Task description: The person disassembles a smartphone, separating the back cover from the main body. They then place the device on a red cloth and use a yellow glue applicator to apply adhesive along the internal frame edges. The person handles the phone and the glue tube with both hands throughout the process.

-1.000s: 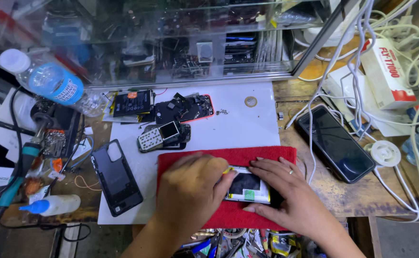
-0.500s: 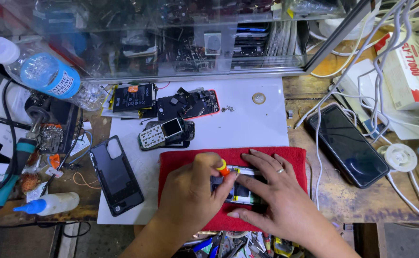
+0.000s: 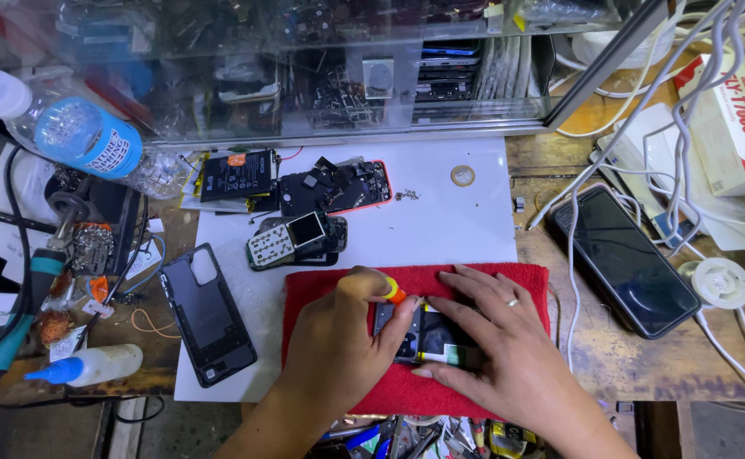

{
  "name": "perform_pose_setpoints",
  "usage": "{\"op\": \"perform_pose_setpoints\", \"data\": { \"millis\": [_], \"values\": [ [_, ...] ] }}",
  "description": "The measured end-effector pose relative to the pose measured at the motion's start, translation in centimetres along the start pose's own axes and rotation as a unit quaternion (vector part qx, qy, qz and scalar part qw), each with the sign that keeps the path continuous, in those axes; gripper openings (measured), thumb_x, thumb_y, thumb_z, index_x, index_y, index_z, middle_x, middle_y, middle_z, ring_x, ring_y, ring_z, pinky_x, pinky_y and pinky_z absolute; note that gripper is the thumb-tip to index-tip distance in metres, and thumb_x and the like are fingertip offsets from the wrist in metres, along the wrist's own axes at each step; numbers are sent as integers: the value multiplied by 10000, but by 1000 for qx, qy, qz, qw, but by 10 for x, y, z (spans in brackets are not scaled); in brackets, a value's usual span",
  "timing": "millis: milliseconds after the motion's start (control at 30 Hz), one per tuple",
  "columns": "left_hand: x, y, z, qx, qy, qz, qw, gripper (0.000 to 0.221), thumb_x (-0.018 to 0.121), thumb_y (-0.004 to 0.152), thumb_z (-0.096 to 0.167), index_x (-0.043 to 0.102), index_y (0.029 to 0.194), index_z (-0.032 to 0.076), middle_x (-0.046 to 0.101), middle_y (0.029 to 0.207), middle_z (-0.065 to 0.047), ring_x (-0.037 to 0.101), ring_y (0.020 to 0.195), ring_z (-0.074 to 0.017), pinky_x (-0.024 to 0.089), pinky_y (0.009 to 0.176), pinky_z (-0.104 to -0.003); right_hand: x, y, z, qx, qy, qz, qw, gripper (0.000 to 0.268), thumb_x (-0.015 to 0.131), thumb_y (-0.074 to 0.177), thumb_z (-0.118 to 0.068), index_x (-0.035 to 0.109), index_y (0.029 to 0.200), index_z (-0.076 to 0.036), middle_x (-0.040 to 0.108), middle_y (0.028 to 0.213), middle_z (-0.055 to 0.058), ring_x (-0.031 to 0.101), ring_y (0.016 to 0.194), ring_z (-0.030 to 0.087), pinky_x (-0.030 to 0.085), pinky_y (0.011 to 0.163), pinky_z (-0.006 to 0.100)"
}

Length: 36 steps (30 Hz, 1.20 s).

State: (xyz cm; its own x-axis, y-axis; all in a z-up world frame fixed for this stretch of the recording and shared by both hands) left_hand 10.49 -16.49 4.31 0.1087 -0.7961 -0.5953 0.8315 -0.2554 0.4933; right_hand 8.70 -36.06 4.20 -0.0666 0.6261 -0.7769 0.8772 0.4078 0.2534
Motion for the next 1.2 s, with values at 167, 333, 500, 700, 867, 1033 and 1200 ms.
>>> {"op": "perform_pose_setpoints", "data": {
  "millis": [167,333,500,700,867,1033,1200],
  "values": [
    [2,2,0,7,6,-9,1000,446,825,884,99,438,1098,45,684,865,-123,742,754,-296,576,615,-368,3,-12,5,11,-19,-2,1000,693,838,706,-473,664,1256,-89,587,1393,150,514,1340,371,337,1125,554],
    [-6,12,15,51,-63,-51,995,377,732,917,-1,457,1174,21,718,1040,-162,742,916,-335,595,722,-389,9,-17,13,1,-12,2,1000,697,835,710,-471,660,1273,-100,586,1394,144,517,1336,361,336,1126,568],
    [-7,22,25,12,25,-133,991,262,765,949,133,527,1046,79,664,893,-120,721,854,-329,579,722,-417,12,-20,18,-4,-13,13,1000,712,835,698,-485,660,1270,-100,599,1387,126,537,1328,348,346,1118,563],
    [-10,34,33,54,-5,-98,994,256,735,888,82,533,1043,58,682,896,-124,699,825,-326,537,722,-466,11,-23,19,-13,-11,27,999,689,841,696,-464,668,1255,-100,598,1380,129,533,1326,348,354,1111,554],
    [-9,40,31,19,2,-105,994,280,755,883,131,505,985,57,659,859,-131,686,819,-347,544,687,-434,9,-18,17,-16,-5,19,1000,691,851,686,-461,677,1248,-98,608,1379,129,535,1317,349,356,1082,549],
    [-11,39,31,53,114,-70,990,334,815,884,179,502,918,64,622,795,-131,669,778,-354,537,693,-438,9,-20,18,-5,3,29,1000,686,863,690,-466,682,1245,-106,621,1368,107,553,1310,331,360,1113,547],
    [-14,41,35,45,28,-80,995,288,780,874,147,522,946,40,653,862,-137,676,808,-349,542,701,-430,9,-21,17,-11,2,39,999,683,866,681,-457,684,1239,-108,626,1361,109,559,1306,331,361,1113,544]
  ]
}}
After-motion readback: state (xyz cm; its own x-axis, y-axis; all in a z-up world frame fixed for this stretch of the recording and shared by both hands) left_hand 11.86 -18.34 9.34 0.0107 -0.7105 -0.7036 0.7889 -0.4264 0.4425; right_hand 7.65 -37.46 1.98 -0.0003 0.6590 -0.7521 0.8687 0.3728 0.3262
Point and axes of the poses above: each hand's wrist, its own y-axis towards the middle knuckle, its own x-axis out of the palm, z = x × y, the point moved 3 cm from there along y, towards the middle knuckle
